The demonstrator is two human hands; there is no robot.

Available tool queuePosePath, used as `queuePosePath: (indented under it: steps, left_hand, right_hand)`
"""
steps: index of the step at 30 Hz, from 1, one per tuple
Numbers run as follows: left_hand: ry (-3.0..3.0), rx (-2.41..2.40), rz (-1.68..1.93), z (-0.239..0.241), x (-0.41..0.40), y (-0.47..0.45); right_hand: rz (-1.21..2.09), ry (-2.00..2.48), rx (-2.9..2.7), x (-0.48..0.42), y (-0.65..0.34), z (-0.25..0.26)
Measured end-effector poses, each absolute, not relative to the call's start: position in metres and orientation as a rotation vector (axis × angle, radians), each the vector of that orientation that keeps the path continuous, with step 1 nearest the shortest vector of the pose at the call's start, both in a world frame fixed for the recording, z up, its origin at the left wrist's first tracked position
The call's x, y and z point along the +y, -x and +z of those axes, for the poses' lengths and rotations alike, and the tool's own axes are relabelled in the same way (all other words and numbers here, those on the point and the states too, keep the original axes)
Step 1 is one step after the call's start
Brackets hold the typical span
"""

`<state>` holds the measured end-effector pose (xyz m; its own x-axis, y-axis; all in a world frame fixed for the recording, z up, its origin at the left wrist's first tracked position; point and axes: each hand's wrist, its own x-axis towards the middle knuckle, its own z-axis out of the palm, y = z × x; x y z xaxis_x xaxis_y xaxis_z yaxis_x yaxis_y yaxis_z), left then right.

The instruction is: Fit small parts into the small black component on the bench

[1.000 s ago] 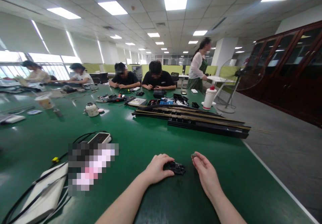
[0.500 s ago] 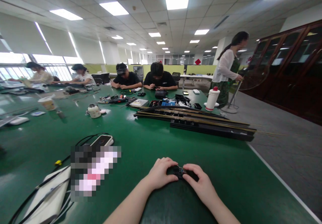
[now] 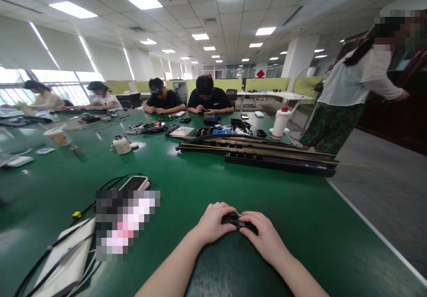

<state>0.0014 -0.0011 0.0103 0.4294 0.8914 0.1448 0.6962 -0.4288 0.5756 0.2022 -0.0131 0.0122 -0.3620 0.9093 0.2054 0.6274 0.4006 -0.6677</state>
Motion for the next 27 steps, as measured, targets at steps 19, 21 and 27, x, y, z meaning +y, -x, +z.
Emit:
queuePosePath:
  steps: [19,21,27]
  left_hand:
    - [-2.242,1.333,0.619,0.004,0.002,0.001]
    - [-2.248,1.333,0.618,0.004,0.002,0.001]
    - [-2.264,1.349,0.588,0.006,0.001,0.001]
  right_hand:
    - [0.763,1.351,-2.045,-0.011,-0.207,0.01]
    - [0.767,1.347,-2.036,-0.01,-0.207,0.008]
    - [0.783,1.349,-2.031,-0.01,-0.208,0.006]
